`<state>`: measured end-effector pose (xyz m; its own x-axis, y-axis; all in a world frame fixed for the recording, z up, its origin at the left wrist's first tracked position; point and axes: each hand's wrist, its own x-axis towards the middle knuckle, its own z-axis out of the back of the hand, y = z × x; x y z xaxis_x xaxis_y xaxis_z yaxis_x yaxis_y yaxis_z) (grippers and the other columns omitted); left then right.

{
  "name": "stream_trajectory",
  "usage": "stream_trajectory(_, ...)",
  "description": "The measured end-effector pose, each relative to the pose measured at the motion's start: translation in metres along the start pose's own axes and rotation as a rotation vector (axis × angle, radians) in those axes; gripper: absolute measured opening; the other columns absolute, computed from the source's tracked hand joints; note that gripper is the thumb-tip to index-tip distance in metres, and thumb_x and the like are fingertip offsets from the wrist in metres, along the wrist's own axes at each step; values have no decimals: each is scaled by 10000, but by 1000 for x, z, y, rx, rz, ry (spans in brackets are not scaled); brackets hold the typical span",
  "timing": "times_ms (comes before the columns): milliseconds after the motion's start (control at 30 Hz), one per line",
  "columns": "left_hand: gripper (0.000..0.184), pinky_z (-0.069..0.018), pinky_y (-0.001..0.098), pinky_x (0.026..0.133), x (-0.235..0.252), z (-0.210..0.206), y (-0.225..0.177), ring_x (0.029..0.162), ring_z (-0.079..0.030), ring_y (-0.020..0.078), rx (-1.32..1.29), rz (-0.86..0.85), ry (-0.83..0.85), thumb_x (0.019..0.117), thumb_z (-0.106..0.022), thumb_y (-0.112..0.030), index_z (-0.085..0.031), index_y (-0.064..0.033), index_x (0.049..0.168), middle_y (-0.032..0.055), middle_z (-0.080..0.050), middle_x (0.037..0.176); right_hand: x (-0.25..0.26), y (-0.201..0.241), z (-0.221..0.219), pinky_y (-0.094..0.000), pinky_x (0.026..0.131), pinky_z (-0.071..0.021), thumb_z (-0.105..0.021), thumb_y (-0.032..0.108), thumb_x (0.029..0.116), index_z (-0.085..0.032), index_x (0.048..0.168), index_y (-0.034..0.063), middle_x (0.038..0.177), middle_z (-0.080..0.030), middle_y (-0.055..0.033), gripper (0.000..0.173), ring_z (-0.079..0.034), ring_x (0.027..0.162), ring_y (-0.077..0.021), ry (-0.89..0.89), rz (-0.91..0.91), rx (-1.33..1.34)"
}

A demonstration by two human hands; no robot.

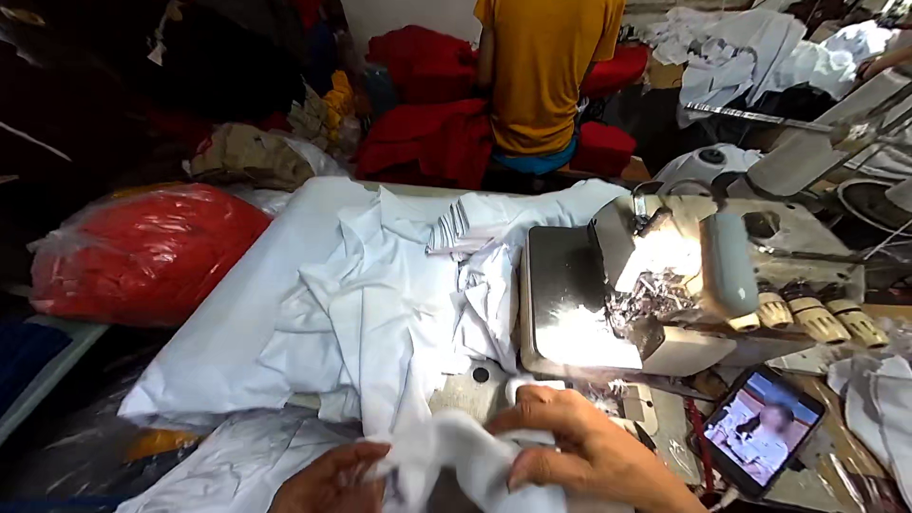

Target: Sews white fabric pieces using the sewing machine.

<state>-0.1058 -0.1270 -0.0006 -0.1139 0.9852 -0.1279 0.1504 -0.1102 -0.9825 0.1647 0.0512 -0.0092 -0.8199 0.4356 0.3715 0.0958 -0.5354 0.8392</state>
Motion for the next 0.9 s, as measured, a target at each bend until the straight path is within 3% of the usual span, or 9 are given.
stream_trajectory(100, 279, -451, 75, 462, 1, -9, 19, 528, -556, -81, -378, 25, 75, 1054, -548, -227, -687, -309, 1280, -107, -725, 866, -6, 4, -5, -209, 800, -529, -445, 386, 1091, -717, 1208, 84, 982, -726, -7, 423, -635, 858, 3, 7, -168, 11)
stream_trajectory(200, 271, -463, 84, 447, 2, -7, 28, 516, -574, -67, -614, -12, 226, 1035, -559, -188, -694, -195, 1269, -86, -701, 810, -12, -6, -6, -163, 652, -482, -496, 383, 1061, -763, 1035, 143, 807, -665, 86, 360, -569, 700, 50, -18, -311, -141)
stream_trajectory(333, 305, -448, 76, 446, -5, 2, 14, 539, -550, -100, -272, -8, 300, 993, -614, -126, -704, -253, 1256, -113, -739, 1027, -15, -5, -1, -127, 683, -471, -630, 348, 1007, -763, 967, 130, 825, -656, 65, 259, -576, 760, 44, 19, -165, -117)
stream_trajectory(467, 181, -468, 102, 430, -1, -12, 17, 490, -530, -85, 158, -7, 13, 1006, -625, -199, -744, -258, 1129, -152, -707, 866, -11, -10, -11, -267, 695, -480, -599, 318, 969, -736, 929, 166, 784, -607, 66, 209, -583, 747, -52, -162, -148, -441)
stream_trajectory(600, 193, -501, 145, 426, 10, -33, 31, 485, -575, -15, -96, 59, -137, 997, -627, -160, -751, -129, 1141, -57, -713, 815, -10, -4, -22, -274, 661, -446, -578, 305, 996, -721, 920, 146, 750, -581, 38, 228, -562, 715, -97, -199, -100, -606)
stream_trajectory(700, 208, -489, 97, 483, 7, -25, 36, 543, -577, -77, -112, -29, 135, 1014, -622, -226, -770, -199, 1158, -99, -730, 834, -13, -2, -15, -277, 666, -439, -582, 256, 983, -731, 929, 125, 750, -578, 20, 206, -554, 713, -116, -231, -66, -664)
stream_trajectory(767, 183, -477, 63, 584, 8, -15, 36, 636, -573, -110, 121, -158, 409, 1025, -623, -230, -761, -169, 1128, -94, -720, 851, -15, -1, -8, -269, 674, -442, -577, 246, 989, -733, 947, 113, 759, -583, 19, 209, -548, 716, -102, -268, -37, -651)
stream_trajectory(833, 155, -457, 100, 584, 8, -16, 39, 624, -562, -62, 400, -248, 442, 988, -662, -198, -782, -109, 1029, -19, -705, 761, -17, 3, -8, -296, 691, -450, -558, 253, 1014, -723, 971, 115, 772, -590, 4, 219, -557, 735, -123, -277, -10, -651)
stream_trajectory(900, 162, -463, 145, 594, 7, -22, 36, 620, -568, -29, 522, -158, 318, 959, -692, -167, -794, -50, 1002, 35, -718, 758, -19, 0, -14, -336, 684, -484, -544, 260, 1034, -720, 995, 120, 787, -628, -27, 228, -598, 740, -166, -272, -6, -652)
